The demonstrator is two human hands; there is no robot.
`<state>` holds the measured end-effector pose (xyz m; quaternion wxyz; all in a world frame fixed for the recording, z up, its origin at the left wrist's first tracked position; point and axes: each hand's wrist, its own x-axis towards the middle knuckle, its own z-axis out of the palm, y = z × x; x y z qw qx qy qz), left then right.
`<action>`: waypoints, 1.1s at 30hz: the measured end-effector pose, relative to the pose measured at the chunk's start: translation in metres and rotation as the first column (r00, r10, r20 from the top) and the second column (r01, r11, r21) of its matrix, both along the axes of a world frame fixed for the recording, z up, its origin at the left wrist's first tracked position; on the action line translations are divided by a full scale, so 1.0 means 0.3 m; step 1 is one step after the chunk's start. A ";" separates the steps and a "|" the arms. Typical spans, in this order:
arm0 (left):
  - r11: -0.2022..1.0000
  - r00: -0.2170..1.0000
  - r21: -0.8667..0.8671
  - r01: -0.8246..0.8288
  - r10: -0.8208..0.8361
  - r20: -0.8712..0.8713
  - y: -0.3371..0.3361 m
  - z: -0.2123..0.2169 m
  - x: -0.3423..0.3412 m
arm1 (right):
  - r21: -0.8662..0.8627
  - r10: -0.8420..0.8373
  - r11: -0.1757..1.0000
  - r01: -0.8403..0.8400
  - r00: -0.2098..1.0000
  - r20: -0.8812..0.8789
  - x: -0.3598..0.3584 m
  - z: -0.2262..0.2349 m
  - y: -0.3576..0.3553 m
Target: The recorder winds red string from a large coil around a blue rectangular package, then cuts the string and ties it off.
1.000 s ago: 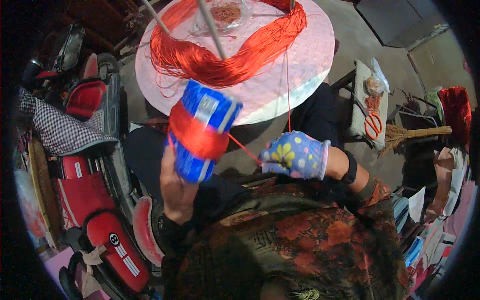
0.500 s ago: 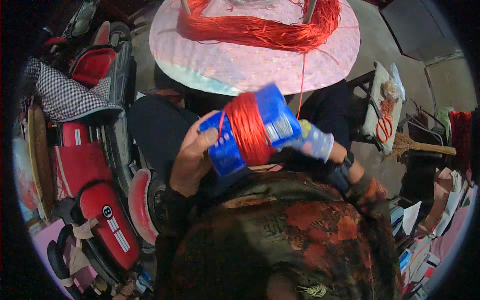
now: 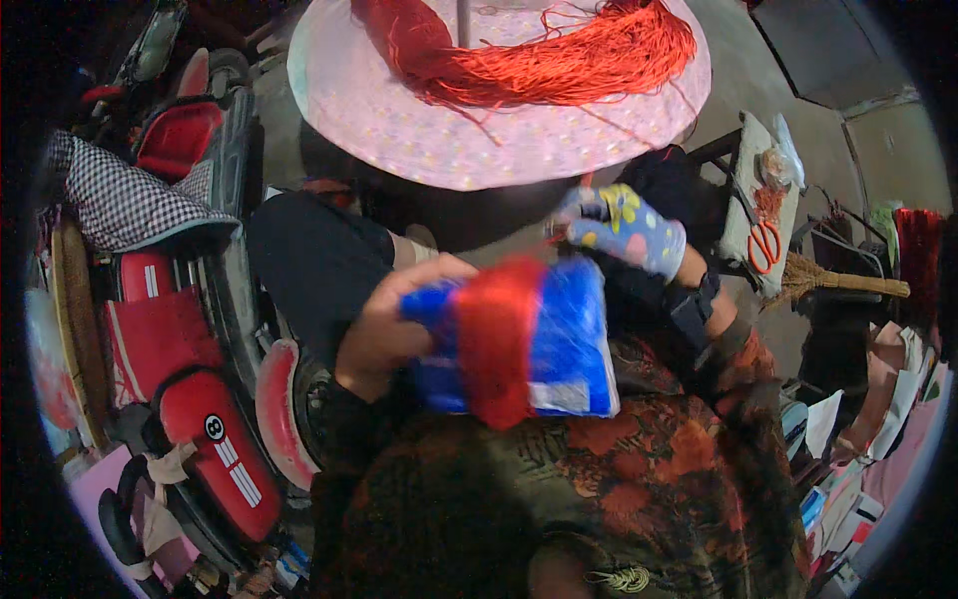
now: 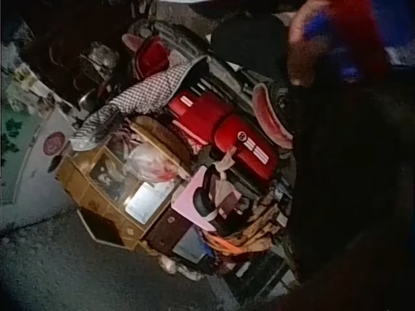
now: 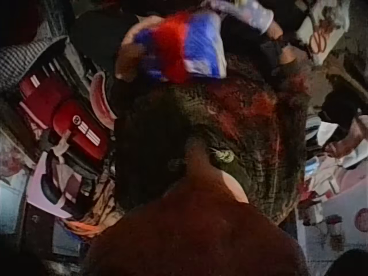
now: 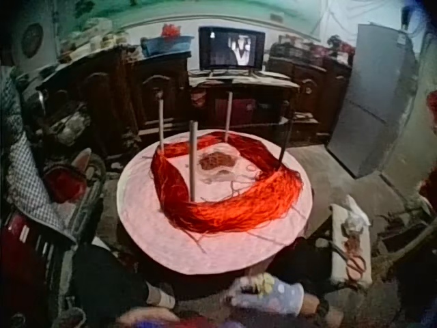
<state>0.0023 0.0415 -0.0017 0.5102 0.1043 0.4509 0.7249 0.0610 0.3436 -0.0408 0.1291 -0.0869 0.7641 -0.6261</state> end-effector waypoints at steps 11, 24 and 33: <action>0.917 0.943 -0.391 -0.080 -0.058 -0.329 0.038 -0.037 -0.018 | 0.410 0.190 0.912 -0.007 0.893 -0.409 0.017 0.264 -0.068; 0.921 0.900 -0.152 -0.359 0.298 -0.318 0.052 -0.027 -0.007 | 0.241 0.355 0.918 -0.316 0.924 -0.144 0.123 0.126 -0.118; 0.994 0.997 -0.087 0.070 -0.071 -0.006 0.026 0.043 0.004 | -0.027 0.086 0.996 -0.086 0.996 -0.014 -0.058 0.071 -0.039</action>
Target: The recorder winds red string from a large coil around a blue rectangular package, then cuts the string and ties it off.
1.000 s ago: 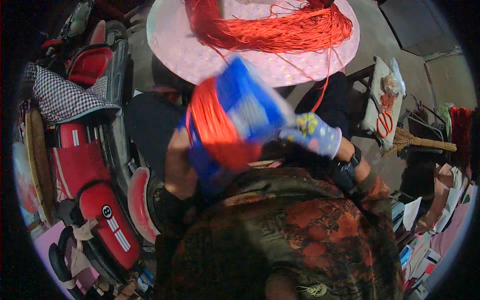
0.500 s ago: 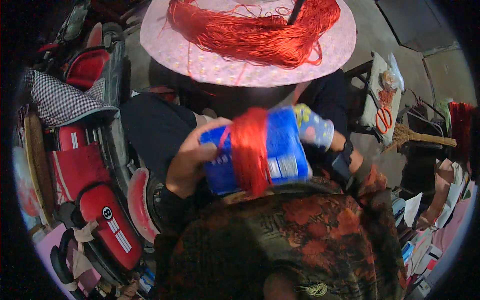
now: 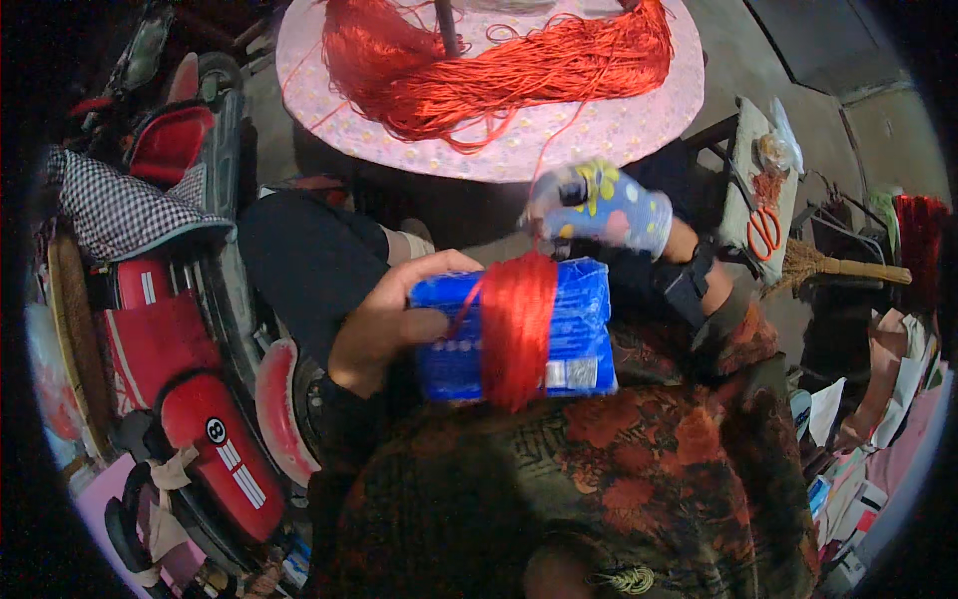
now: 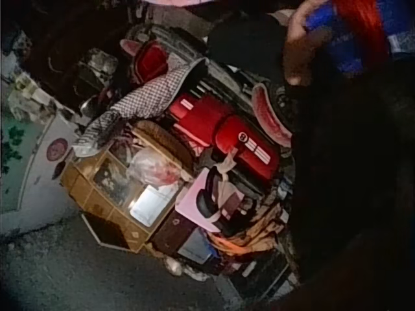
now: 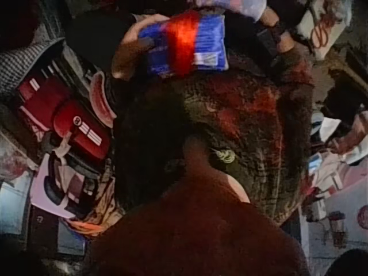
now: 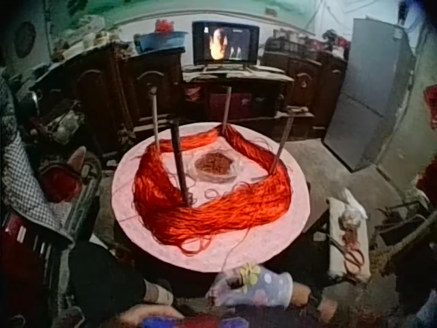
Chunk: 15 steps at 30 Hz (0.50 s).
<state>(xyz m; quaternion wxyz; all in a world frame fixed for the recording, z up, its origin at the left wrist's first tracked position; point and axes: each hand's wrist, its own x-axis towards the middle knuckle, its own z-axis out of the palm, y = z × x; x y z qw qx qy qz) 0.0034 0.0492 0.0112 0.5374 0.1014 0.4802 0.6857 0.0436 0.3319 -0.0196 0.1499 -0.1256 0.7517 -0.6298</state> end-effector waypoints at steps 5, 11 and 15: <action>0.865 0.863 0.075 -0.497 0.483 0.149 0.026 -0.007 -0.008 | 0.126 0.162 0.975 -0.180 0.976 0.146 0.139 -0.053 -0.069; 0.956 0.943 -0.206 -0.209 0.141 -0.300 0.005 -0.064 -0.019 | 0.454 0.316 0.882 -0.128 0.875 -0.368 0.068 0.202 -0.047; 0.998 0.994 -0.066 0.018 -0.025 -0.109 0.015 -0.035 -0.004 | 0.018 -0.082 0.997 0.081 0.992 0.098 -0.007 0.100 -0.018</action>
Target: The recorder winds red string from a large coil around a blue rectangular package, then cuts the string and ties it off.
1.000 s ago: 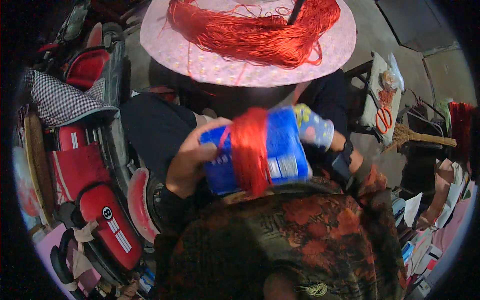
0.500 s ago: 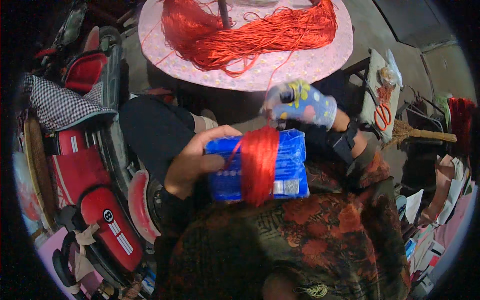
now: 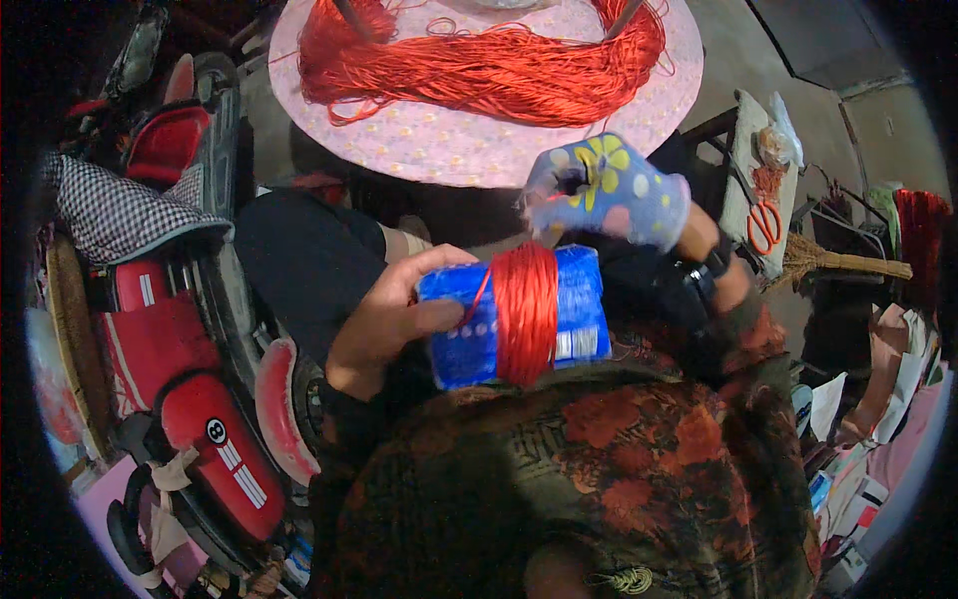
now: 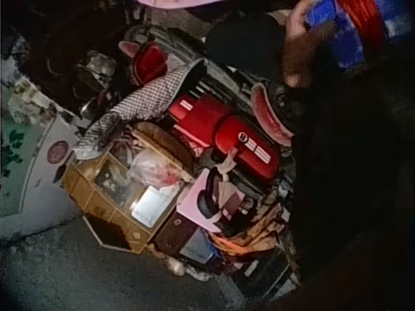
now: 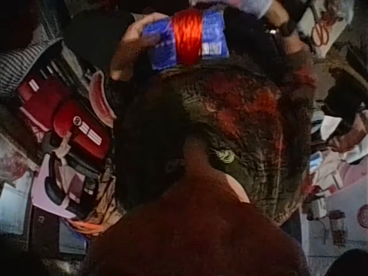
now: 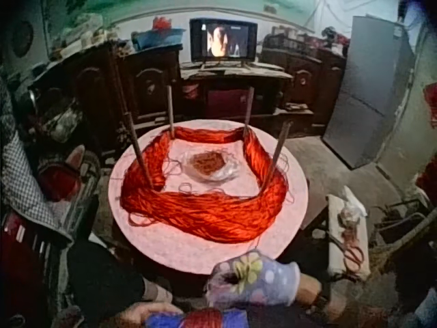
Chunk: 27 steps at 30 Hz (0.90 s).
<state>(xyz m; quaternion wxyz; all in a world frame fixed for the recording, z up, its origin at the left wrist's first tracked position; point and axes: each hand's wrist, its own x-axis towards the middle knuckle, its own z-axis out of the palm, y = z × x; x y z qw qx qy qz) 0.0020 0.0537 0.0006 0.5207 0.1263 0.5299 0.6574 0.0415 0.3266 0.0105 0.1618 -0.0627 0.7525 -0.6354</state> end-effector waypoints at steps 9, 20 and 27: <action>0.798 0.800 0.154 -0.583 0.532 0.276 0.023 -0.096 -0.001 | 0.723 0.444 0.689 -0.049 0.817 -0.367 0.121 -0.101 -0.077; 0.978 0.988 -0.197 -0.071 0.042 -0.146 0.003 -0.008 -0.002 | 0.327 0.313 0.924 -0.198 0.884 -0.349 -0.025 0.112 -0.034; 0.979 0.958 0.152 -0.139 0.094 0.271 -0.114 -0.004 0.018 | 0.259 0.011 0.955 0.146 0.853 -0.522 -0.036 -0.248 0.114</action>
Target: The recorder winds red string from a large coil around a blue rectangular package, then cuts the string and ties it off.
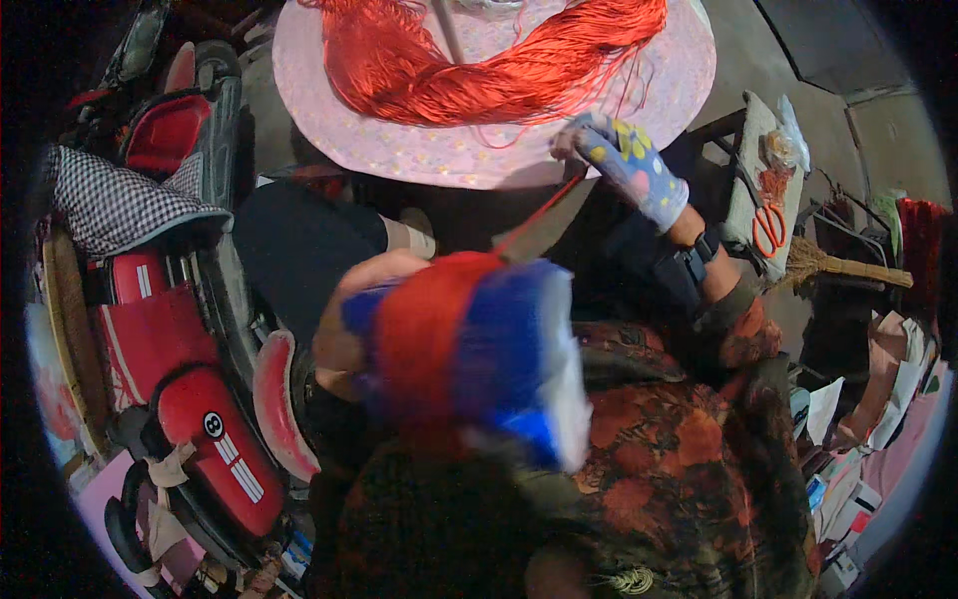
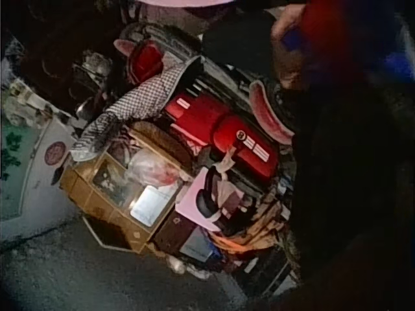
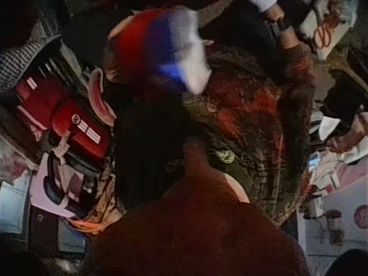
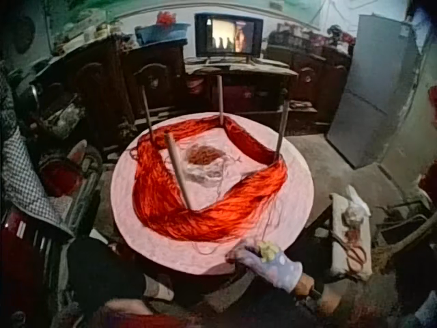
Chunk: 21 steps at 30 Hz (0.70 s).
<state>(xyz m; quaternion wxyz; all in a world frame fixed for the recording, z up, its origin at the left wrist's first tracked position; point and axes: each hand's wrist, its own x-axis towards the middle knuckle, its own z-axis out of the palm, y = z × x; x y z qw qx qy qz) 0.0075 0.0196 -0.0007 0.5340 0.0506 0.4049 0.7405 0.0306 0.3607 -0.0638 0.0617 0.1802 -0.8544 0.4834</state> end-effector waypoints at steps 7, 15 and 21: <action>0.753 0.752 -0.030 -0.657 0.652 -0.094 0.153 0.065 -0.020 | 0.097 0.121 0.986 -0.137 0.981 0.150 0.217 0.063 -0.173; 0.940 0.931 -0.337 -0.049 -0.080 -0.357 0.092 -0.025 -0.021 | 0.014 0.184 0.982 -0.189 0.967 0.174 0.025 0.304 -0.115; 0.998 0.996 -0.009 -0.056 0.055 -0.069 0.068 0.023 -0.004 | -0.219 0.170 0.971 -0.095 0.919 0.355 0.073 0.020 -0.054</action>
